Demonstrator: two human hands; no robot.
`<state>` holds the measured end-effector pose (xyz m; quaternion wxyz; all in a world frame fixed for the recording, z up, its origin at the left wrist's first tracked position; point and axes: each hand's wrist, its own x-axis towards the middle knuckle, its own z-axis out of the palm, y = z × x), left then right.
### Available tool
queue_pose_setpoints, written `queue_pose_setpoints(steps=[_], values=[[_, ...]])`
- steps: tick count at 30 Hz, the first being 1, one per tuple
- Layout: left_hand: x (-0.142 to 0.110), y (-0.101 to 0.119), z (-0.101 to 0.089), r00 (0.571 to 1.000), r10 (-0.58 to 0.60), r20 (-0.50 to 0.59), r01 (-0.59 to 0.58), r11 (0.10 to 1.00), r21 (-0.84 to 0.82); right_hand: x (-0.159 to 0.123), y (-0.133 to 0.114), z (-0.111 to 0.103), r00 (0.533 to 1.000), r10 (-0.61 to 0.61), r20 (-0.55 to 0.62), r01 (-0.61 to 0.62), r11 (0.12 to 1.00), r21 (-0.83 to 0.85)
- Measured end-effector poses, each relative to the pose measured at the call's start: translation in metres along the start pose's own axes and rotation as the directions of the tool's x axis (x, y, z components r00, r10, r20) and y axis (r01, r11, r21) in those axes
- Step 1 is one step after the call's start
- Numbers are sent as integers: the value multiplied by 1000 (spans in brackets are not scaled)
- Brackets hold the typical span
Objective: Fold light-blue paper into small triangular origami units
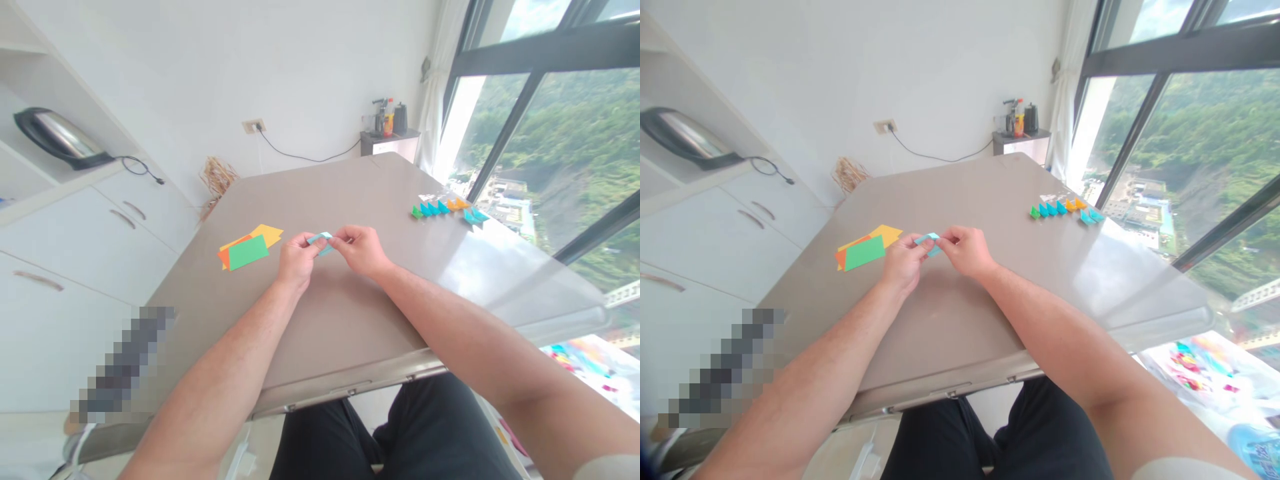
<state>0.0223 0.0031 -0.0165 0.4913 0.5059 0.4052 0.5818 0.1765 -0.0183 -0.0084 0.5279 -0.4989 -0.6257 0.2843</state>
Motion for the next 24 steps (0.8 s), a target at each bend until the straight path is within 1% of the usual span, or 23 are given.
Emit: queue_pose_setpoints(steps=[7, 9, 13, 17, 20, 24], values=[[-1, 1, 2, 996, 81, -47, -78, 994, 71, 2, 1, 1, 999, -29, -16, 30, 999, 36], [0, 1, 3, 995, 86, -45, -82, 994, 79, 2, 0, 1, 999, -28, -24, 29, 999, 32], [0, 1, 4, 995, 97, -13, -96, 994, 46, 2, -3, -1, 1000, 14, -22, -14, 1000, 3], [1, -1, 4, 993, 104, -47, -103, 994, 20, 2, -6, -1, 999, 51, 7, -51, 999, -6], [2, -1, 2, 990, 121, -77, -117, 992, 48, 0, -9, -2, 1000, -10, -16, 10, 1000, -20], [1, 2, 0, 980, 186, -68, -171, 969, 181, -2, -10, -4, 991, -122, -49, 119, 991, -60]])
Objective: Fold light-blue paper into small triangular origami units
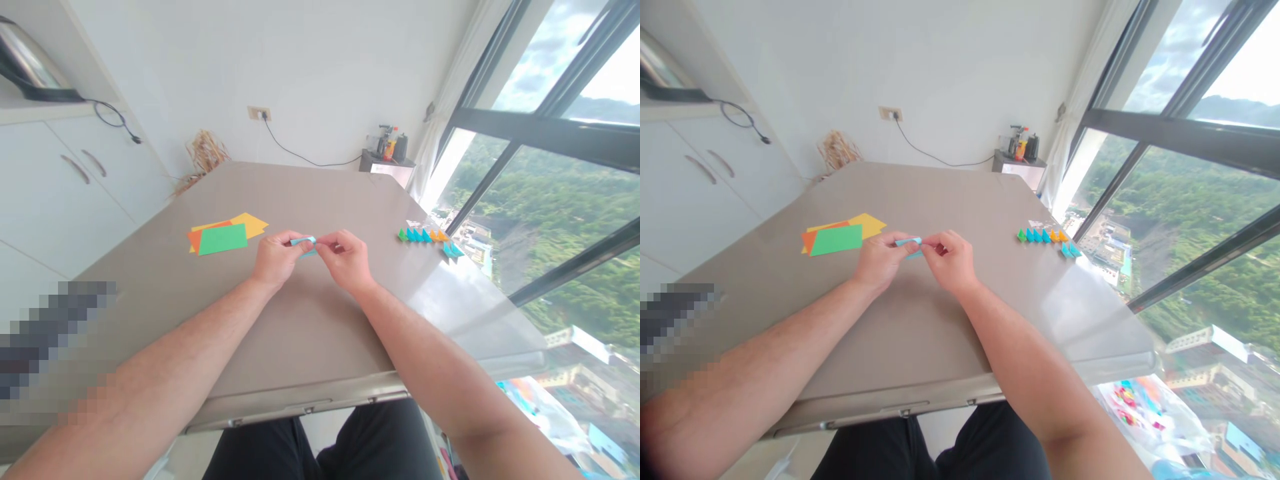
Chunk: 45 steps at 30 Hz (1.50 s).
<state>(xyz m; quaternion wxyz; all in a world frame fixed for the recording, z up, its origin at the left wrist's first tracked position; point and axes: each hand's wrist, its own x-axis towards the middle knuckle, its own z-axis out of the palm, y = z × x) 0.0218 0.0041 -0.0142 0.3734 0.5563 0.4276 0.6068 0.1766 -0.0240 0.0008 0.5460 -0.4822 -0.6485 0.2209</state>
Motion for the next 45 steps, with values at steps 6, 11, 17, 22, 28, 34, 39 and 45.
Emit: queue_pose_setpoints(steps=[6, 11, 17, 22, 28, 34, 39, 45], values=[[-2, 2, -1, 999, 38, 37, -40, 998, 53, 1, 2, -1, 1000, -22, 14, 22, 999, 31], [-2, 1, -1, 998, 42, 55, -44, 998, 44, 0, 4, -1, 998, -27, 49, 25, 999, 26], [-2, 3, -1, 997, 38, 70, -41, 999, 29, 1, 4, -1, 998, -21, 61, 16, 997, 81], [-2, 3, -2, 995, 65, 75, -69, 996, 60, 1, 2, -2, 994, 63, 91, -75, 988, 133], [-2, 5, -3, 991, 97, 92, -107, 987, 120, 2, 3, -5, 989, 63, 134, -89, 976, 199], [-1, 6, -3, 991, 96, 93, -106, 989, 105, 2, 4, -6, 987, 79, 142, -105, 977, 188], [-1, 5, -2, 991, 95, 90, -106, 986, 127, 2, 1, -7, 984, 65, 168, -98, 976, 192], [-1, 6, -3, 998, 52, 34, -55, 996, 69, 3, 0, -8, 973, 168, 160, -194, 968, 161]])
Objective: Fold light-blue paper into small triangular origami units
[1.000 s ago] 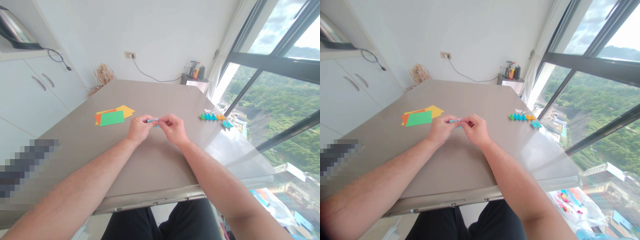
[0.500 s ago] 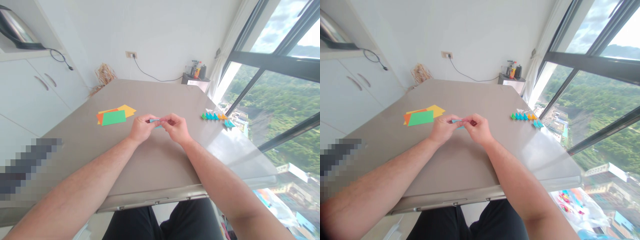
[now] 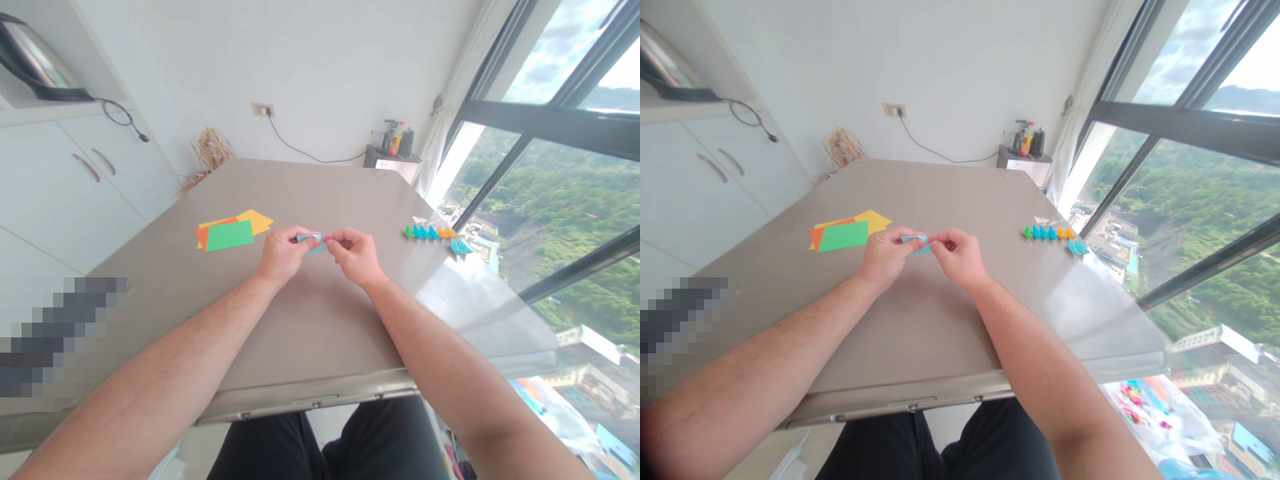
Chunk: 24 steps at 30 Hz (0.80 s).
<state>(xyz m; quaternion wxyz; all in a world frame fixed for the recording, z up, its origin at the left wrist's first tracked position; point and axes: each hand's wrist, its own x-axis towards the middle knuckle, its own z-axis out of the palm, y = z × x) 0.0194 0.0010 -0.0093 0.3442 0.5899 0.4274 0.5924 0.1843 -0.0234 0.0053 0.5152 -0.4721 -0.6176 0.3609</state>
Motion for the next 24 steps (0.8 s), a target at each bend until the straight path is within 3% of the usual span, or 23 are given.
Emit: queue_pose_setpoints(steps=[3, 8, 14, 24], values=[[0, 1, 0, 999, -48, -4, 48, 997, -56, 1, 1, -1, 1000, 22, -9, -22, 999, -31], [1, 0, 1, 997, -72, 29, 75, 986, -146, 0, 2, 1, 996, -44, -73, 41, 998, -48], [-1, 0, 1, 991, -101, 84, 117, 970, -212, 2, 8, 2, 996, -86, -34, 85, 996, -26], [-3, 0, 5, 987, -126, 99, 150, 943, -298, 2, 3, 7, 998, -16, -57, 21, 996, 86]])
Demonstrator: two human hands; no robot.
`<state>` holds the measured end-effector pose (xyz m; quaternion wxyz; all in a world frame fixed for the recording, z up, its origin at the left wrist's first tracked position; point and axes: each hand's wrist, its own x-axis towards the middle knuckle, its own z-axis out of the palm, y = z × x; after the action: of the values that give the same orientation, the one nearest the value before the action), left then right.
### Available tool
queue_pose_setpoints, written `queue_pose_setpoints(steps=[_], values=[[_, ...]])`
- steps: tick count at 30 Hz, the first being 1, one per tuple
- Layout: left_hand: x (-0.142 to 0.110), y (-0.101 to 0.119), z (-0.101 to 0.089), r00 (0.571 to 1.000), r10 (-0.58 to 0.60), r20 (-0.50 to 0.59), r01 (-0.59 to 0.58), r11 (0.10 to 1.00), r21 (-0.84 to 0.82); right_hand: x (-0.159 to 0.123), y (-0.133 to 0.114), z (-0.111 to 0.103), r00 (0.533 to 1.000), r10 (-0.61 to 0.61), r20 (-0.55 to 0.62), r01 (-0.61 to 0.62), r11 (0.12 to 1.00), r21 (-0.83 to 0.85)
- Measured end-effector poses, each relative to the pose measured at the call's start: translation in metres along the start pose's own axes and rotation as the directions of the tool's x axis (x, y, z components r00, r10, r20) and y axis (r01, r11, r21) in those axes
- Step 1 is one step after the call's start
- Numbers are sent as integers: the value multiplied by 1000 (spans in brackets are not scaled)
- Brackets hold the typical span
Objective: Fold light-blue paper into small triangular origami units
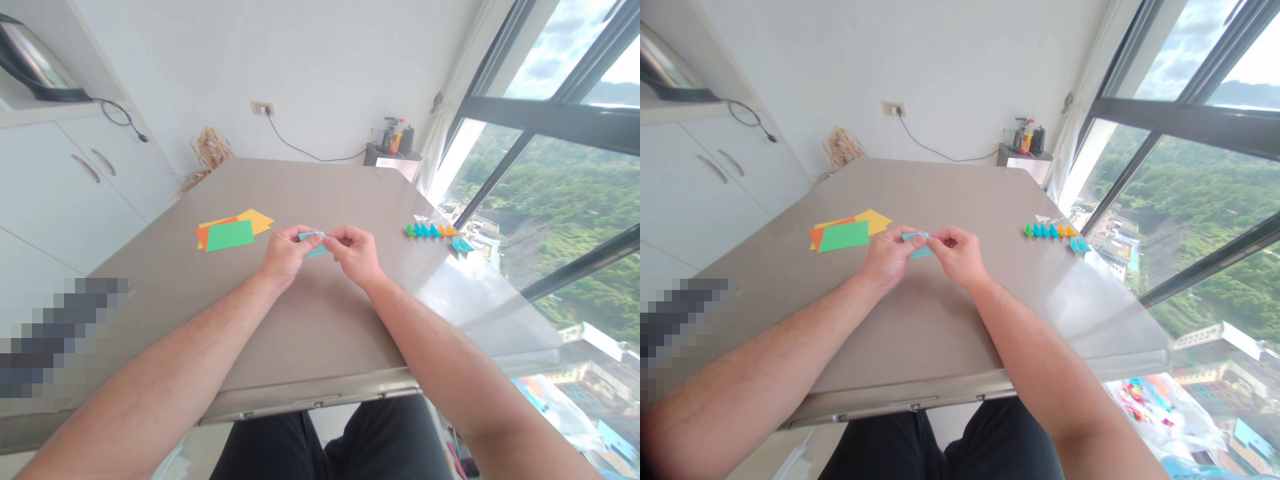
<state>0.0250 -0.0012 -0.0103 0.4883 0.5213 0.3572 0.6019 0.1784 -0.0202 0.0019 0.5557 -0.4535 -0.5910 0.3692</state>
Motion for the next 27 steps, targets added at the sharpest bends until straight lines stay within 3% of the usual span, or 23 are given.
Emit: queue_pose_setpoints(steps=[8, 13, 20, 27], values=[[-1, -2, 2, 1000, -18, -20, 18, 1000, -21, -1, -4, 2, 999, 37, -16, -36, 999, 25], [-1, -4, 0, 999, -28, 28, 29, 999, -35, -1, -3, 3, 996, 34, -78, -32, 999, 30], [-3, 2, 2, 1000, 8, 4, -8, 993, 121, -1, -4, 1, 999, 30, -38, -29, 999, 41], [-2, 2, -1, 999, -7, 52, 1, 993, 122, 0, -2, 1, 998, 30, -52, -26, 996, 82]])
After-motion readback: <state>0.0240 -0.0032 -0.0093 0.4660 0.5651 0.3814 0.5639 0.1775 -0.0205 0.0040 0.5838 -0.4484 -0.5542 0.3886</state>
